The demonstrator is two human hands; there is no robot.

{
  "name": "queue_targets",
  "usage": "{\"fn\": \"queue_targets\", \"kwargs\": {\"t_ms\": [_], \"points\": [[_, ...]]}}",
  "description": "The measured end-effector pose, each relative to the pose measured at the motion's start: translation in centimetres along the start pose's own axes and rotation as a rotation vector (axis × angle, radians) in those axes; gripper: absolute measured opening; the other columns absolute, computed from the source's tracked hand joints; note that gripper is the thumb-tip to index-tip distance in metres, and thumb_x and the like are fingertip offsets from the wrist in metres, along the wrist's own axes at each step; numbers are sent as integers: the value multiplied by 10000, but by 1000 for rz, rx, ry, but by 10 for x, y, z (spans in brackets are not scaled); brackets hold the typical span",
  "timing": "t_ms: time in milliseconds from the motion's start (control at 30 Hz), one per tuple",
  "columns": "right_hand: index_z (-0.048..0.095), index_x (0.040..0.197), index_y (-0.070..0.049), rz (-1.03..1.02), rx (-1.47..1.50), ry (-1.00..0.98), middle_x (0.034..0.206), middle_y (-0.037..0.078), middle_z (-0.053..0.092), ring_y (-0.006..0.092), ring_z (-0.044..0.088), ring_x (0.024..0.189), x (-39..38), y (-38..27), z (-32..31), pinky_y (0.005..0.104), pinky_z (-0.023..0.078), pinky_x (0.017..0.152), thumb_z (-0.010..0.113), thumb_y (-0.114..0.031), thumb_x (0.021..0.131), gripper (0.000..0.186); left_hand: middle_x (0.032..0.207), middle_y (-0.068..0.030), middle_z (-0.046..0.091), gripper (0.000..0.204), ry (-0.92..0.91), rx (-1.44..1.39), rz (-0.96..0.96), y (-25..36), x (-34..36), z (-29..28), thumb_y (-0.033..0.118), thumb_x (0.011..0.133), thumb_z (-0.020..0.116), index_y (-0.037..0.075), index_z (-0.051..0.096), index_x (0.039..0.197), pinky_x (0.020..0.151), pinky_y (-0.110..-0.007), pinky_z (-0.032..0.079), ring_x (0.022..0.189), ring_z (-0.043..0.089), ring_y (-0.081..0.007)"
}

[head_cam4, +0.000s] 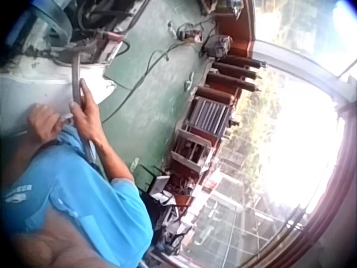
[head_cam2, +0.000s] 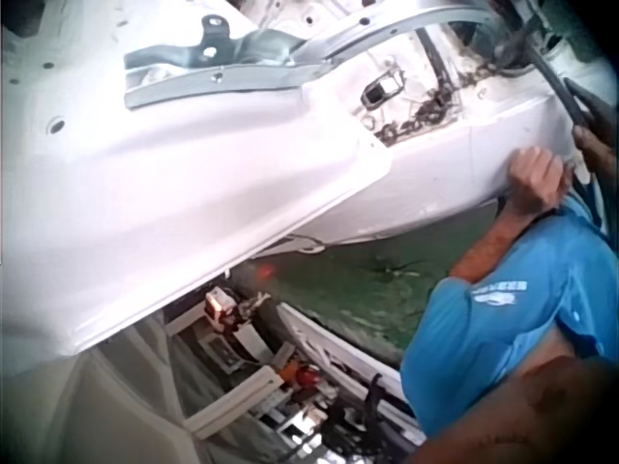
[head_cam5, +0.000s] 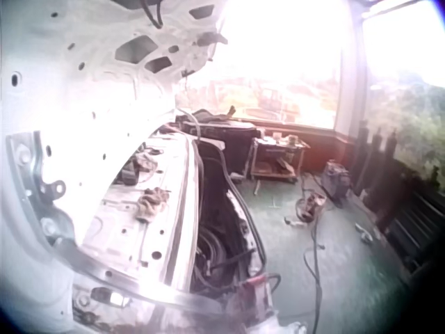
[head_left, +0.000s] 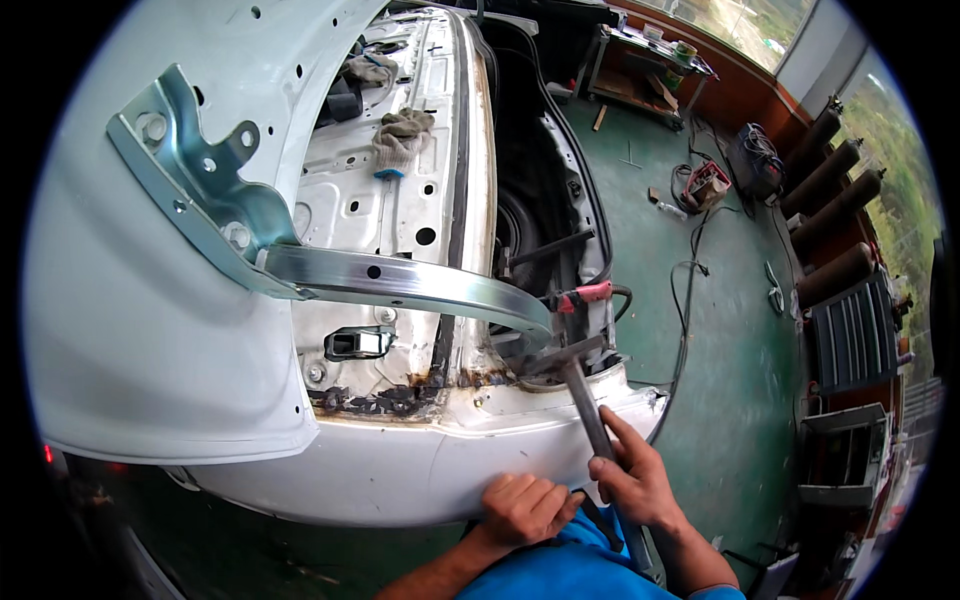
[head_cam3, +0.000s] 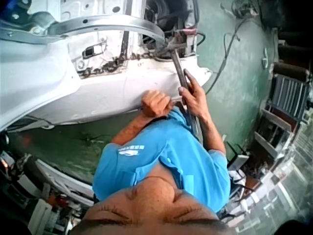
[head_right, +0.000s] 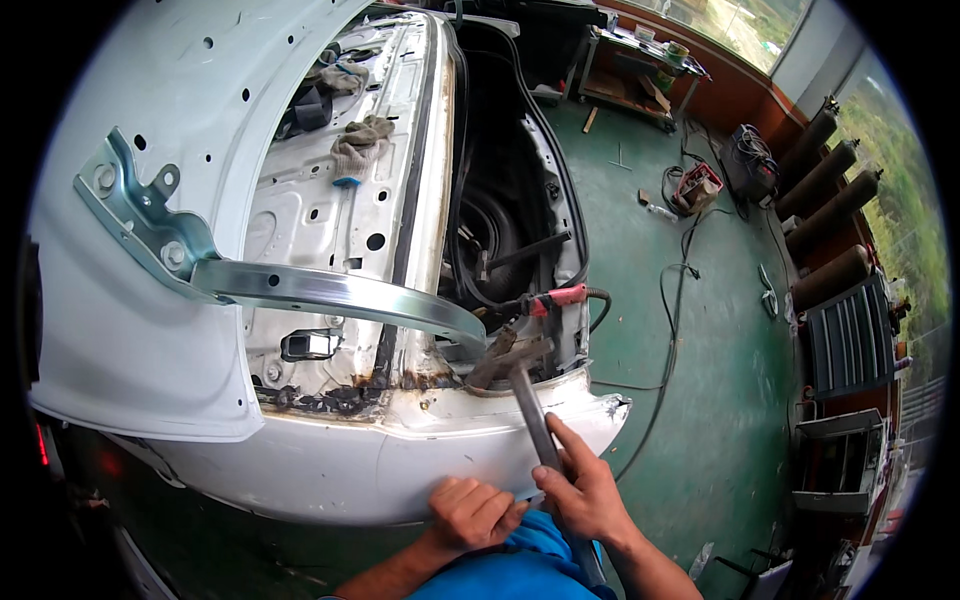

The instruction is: The person uses a hammer and chisel to remove old sealant and reshape the front bumper area of a white car. They then use a welding torch to weld a metal bracket to the car's frame. Finally, they use pliers to remove debris from the bumper area.

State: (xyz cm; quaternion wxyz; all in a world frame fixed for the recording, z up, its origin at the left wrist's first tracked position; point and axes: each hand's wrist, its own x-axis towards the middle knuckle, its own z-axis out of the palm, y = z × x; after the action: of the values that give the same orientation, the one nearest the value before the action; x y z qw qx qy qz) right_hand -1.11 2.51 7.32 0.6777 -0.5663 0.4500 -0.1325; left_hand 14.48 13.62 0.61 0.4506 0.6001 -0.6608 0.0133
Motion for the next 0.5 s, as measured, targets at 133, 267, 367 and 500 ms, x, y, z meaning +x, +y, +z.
{"fn": "queue_targets", "kwargs": {"t_ms": [133,267,367,500], "points": [[321,1578,-33,-23,-9,27,827,23,599,79,544,667,-1,1,1,263,463,581,633,-56,978,677,603,9,506,236,0,1,4,0,2,2,246,880,730,109,637,712,481,-351,299,506,486,-176],[319,1579,-33,-58,46,26,810,23,592,77,539,653,-1,3,6,262,459,568,629,-52,982,673,605,9,513,234,-9,19,-2,2,2,1,249,882,727,108,643,716,480,-354,293,506,485,-174],[312,1585,-38,-43,23,-12,806,25,591,79,535,642,-2,-1,6,267,463,576,636,-63,981,686,606,9,515,231,-27,40,6,3,4,-1,250,883,726,108,648,720,479,-355,292,504,484,-175],[305,1587,-38,-64,15,-4,810,32,584,79,535,653,-3,3,13,269,465,586,639,-72,980,694,605,8,514,226,-43,60,9,3,4,-1,246,887,722,107,651,724,476,-358,291,499,482,-177]]}}
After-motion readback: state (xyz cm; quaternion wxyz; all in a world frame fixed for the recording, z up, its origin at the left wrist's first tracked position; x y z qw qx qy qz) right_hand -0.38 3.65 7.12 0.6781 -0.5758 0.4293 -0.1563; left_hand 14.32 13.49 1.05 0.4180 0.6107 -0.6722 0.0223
